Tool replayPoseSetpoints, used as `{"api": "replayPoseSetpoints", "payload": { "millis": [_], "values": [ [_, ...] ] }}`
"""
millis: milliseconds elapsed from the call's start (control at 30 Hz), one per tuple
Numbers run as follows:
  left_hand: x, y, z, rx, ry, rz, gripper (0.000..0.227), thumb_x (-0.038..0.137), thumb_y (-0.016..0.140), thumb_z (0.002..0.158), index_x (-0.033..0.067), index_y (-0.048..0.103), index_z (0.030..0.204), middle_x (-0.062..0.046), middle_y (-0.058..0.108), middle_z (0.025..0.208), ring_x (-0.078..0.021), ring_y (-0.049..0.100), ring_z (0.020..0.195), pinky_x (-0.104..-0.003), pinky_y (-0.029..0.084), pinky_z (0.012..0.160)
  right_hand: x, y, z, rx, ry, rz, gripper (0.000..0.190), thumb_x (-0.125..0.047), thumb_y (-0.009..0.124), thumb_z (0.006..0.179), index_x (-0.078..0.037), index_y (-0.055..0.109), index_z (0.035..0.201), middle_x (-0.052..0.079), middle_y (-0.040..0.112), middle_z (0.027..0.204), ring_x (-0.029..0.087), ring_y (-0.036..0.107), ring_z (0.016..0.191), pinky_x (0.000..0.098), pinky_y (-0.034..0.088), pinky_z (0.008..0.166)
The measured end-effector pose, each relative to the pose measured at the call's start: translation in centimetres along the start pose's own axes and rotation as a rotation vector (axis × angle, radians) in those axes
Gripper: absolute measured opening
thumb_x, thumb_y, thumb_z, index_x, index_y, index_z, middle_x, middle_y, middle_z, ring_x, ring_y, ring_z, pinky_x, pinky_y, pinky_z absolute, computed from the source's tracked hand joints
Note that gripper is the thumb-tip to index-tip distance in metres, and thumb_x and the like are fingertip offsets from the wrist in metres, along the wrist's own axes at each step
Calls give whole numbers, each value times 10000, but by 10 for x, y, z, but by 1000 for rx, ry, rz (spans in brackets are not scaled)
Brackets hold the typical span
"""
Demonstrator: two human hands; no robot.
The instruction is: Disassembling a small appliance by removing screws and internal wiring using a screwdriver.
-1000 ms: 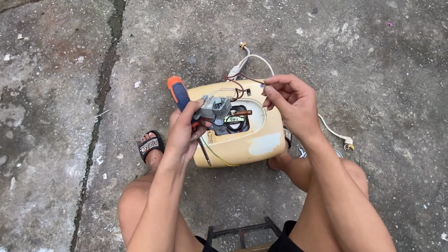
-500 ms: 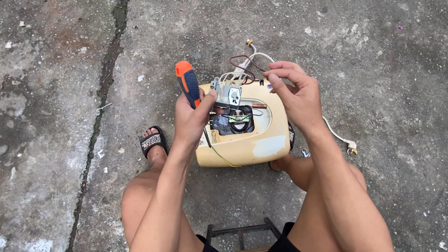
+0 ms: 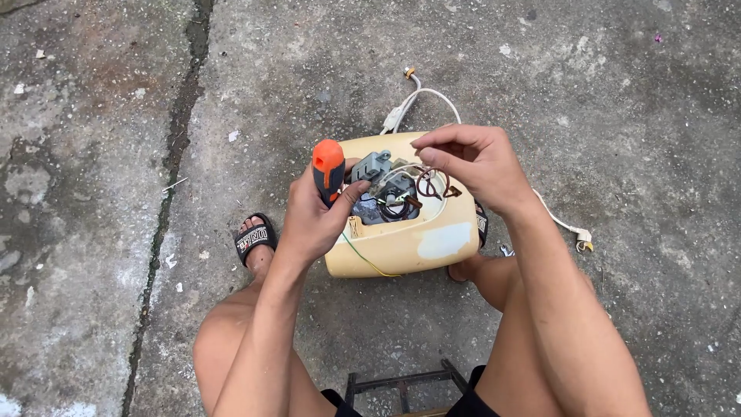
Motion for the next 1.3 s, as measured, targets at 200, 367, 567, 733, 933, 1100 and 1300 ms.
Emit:
{"api": "replayPoseSetpoints", "payload": {
  "millis": [200, 367, 567, 733, 933, 1100, 1300],
  "values": [
    [-16, 1, -7, 33, -19, -4, 197, 98, 776, 934, 14, 714, 1102, -38, 539, 688, -106, 522, 625, -263, 466, 507, 5, 13, 0, -122, 196, -52, 148, -45, 764, 911, 20, 773, 1043, 92, 734, 803, 74, 648, 731, 182, 558, 613],
    [-18, 4, -3, 59, -48, -94, 164, 88, 750, 950, -1, 700, 1079, -3, 474, 711, -91, 536, 666, -224, 471, 501, 0, 16, 2, -191, 258, -44, 168, -13, 780, 872, 42, 775, 1031, 136, 743, 797, 109, 658, 691, 204, 543, 543],
    [-15, 6, -1, 40, -94, -120, 257, 118, 853, 861, 15, 652, 983, -44, 615, 809, -102, 587, 779, -219, 521, 587, 12, 19, 6, -216, 234, -148, 172, -14, 819, 833, 16, 782, 998, 121, 750, 802, 113, 669, 675, 191, 531, 528],
    [-16, 11, -1, 64, -132, -83, 347, 138, 896, 816, -16, 695, 1052, -119, 701, 876, -158, 638, 862, -334, 578, 748, 13, 25, 2, -191, 121, -270, 99, -54, 813, 870, -28, 779, 960, 78, 767, 799, 116, 699, 746, 229, 570, 625],
    [-26, 11, -2, 133, -195, -263, 375, 105, 927, 779, 45, 561, 834, -141, 742, 919, -184, 691, 941, -330, 586, 771, 9, 23, 0, -145, 109, -211, 104, -42, 780, 903, -6, 760, 999, 90, 760, 806, 130, 714, 774, 238, 596, 690],
    [-21, 13, 1, 77, -199, -135, 351, 99, 961, 727, 33, 645, 864, -113, 769, 908, -137, 690, 915, -339, 601, 799, -1, 19, -2, -164, 117, -278, 110, -4, 770, 875, -18, 774, 984, 96, 755, 793, 146, 700, 787, 269, 603, 703],
    [-4, 11, 3, 15, -146, -34, 350, 117, 956, 752, 27, 630, 843, -90, 660, 776, -176, 699, 937, -354, 589, 800, 7, 18, -5, -125, 77, -226, 97, -8, 772, 895, 32, 747, 980, 155, 760, 813, 154, 706, 743, 269, 614, 663]
  ]
}}
Point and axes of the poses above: each hand's wrist, its own z-axis towards the middle knuckle, its own y-axis out of the palm, x = y × z, the point moved 3 cm from there along z, towards the middle knuckle
